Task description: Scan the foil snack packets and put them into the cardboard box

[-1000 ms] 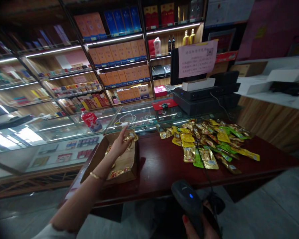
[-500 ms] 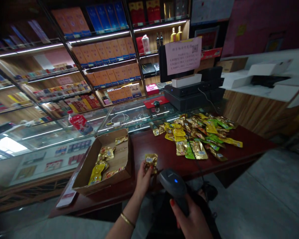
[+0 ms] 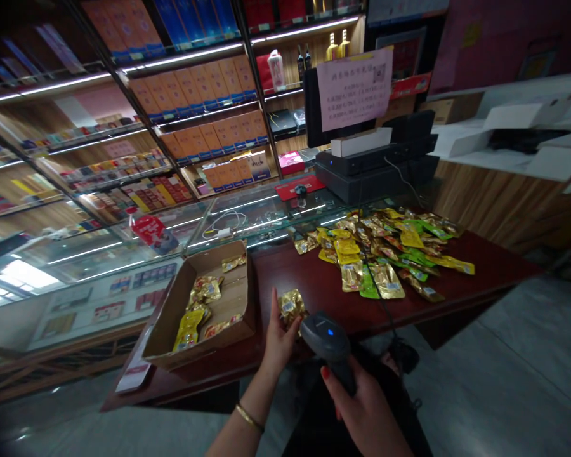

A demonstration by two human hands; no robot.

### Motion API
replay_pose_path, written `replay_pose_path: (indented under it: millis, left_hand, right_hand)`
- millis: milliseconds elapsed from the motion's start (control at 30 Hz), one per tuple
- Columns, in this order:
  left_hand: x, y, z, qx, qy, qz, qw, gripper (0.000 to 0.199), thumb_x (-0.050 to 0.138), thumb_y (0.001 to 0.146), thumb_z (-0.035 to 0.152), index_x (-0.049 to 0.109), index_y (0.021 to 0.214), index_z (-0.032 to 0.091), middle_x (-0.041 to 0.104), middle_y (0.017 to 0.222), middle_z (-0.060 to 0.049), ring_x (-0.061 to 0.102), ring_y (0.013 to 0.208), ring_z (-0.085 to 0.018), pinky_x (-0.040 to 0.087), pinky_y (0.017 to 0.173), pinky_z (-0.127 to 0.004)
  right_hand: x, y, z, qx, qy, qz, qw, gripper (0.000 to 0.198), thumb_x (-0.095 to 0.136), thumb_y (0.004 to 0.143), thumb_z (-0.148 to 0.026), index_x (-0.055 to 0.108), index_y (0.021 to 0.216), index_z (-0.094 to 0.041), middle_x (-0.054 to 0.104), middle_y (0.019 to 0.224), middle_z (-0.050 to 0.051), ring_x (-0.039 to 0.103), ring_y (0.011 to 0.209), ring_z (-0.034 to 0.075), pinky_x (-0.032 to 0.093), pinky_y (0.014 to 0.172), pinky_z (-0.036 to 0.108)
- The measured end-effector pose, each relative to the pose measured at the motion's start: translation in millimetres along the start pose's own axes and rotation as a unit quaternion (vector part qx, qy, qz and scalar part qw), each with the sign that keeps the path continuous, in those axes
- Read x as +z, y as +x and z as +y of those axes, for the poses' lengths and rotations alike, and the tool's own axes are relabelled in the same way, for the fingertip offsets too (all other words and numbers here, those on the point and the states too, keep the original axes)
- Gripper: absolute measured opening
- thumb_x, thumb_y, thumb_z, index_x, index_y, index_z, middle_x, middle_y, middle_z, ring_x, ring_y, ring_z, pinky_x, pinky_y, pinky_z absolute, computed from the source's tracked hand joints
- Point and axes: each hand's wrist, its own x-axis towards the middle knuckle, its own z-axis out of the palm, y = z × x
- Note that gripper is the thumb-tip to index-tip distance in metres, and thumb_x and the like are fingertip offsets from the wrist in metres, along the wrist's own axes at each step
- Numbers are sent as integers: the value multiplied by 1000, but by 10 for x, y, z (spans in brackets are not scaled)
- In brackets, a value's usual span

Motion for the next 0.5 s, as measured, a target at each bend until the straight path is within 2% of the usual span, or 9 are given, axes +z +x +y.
replay_pose_path:
  millis: [167,267,367,500]
  left_hand:
    - [-27,15,-43,-3,33,-9,999,76,75,78,17,50,149,26,51,155,-9,50,141,-30,33,122,-47]
    - [-18,25,-60,-17,28,-22,999,77,73,78,15,48,150,25,54,153,-11,56,135,-29,39,119,-48]
    - [-7,28,-57,-41,9,-35,998,81,71,78,14,43,154,24,64,141,-13,63,127,-28,45,114,-46]
    - [-4,23,-39,-26,21,-17,999,79,72,77,15,47,151,24,61,145,-11,59,132,-28,41,117,-45]
  right_hand:
    - [10,-13,-7,7,-11,0,1000,46,52,88,-69,58,86,-23,51,52,-6,55,50,16,44,53,26]
    - [11,-15,16,5,-16,-5,1000,49,51,88,-71,59,86,-22,51,53,-6,55,50,15,44,53,26]
    - [10,-14,47,0,-17,-10,1000,53,49,89,-72,62,92,-21,51,53,-6,55,51,16,43,53,26]
    - [9,-10,61,3,-12,-13,1000,53,48,90,-72,63,94,-21,51,53,-6,54,50,15,43,52,25]
